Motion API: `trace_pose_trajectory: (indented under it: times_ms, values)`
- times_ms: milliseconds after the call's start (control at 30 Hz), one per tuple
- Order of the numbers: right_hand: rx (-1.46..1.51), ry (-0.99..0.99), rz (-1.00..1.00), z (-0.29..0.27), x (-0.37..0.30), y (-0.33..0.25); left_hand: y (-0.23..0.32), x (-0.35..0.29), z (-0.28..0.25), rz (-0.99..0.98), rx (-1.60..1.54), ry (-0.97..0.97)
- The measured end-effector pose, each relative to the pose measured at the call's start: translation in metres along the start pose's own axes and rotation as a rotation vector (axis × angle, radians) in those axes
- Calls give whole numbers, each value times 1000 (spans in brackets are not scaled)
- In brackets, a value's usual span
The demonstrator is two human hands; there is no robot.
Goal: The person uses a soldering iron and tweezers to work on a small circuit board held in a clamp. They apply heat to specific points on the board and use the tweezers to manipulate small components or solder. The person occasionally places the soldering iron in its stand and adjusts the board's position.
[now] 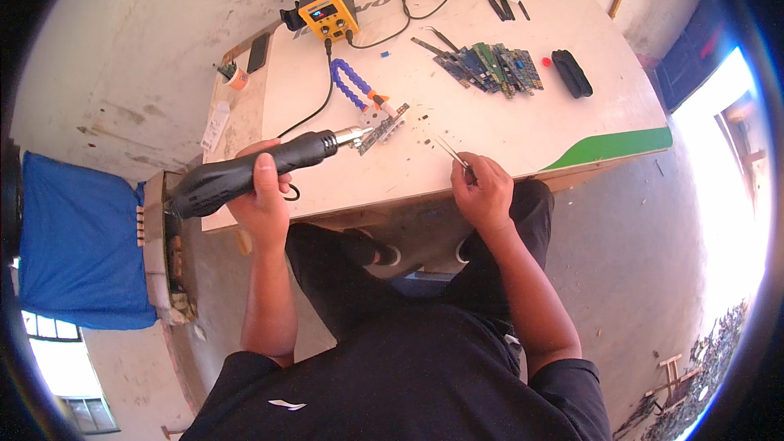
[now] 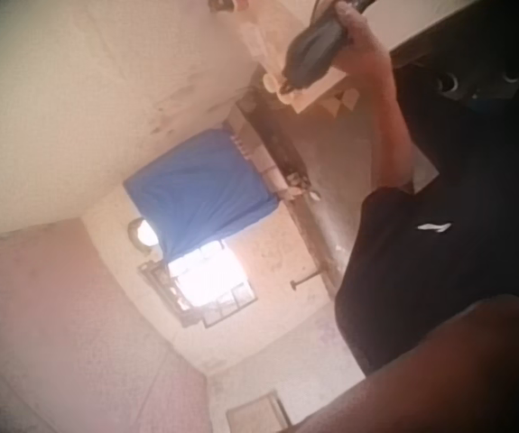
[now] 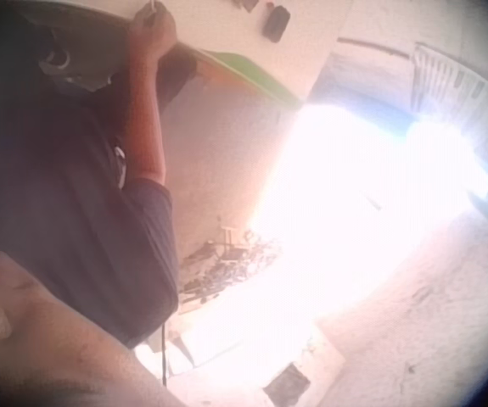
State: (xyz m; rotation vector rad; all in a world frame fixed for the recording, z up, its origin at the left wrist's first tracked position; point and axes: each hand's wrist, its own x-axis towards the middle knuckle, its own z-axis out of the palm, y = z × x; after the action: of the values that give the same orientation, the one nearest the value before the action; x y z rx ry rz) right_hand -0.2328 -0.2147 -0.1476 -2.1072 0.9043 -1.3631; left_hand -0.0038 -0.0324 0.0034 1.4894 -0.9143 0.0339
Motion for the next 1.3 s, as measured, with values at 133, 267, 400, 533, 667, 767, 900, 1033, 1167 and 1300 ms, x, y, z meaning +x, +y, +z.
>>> trace_pose_trajectory:
  times_ms: [133, 267, 400, 533, 667, 767, 900, 1033, 1167, 1300]
  values:
    - [-4, 6, -14, 1, 0, -1, 11, -5, -1, -87, -75, 55]
    - [-8, 12, -7, 1, -1, 1, -1, -7, -16, -94, -52, 105]
    - [-9, 14, -10, 3, -2, 1, 1, -13, -13, -104, -121, 138]
    - [-36, -2, -10, 3, -1, 3, -2, -12, -17, -110, -146, 168]
    - [-34, -11, 6, 2, -2, 3, -5, -7, -18, -114, -127, 192]
    - [-47, -15, -6, 2, -2, 5, -5, 1, -22, -150, -122, 199]
    - [-55, -14, -23, 2, -2, 6, -4, 12, -19, -136, -205, 194]
    - [-46, -9, -25, 1, -2, 4, -8, 17, -17, -186, -282, 211]
    - [-34, -17, -18, 1, -2, 2, -12, 18, -15, -204, -360, 182]
    - [-43, -11, -54, 0, 0, 3, -16, 32, -9, -172, -378, 140]
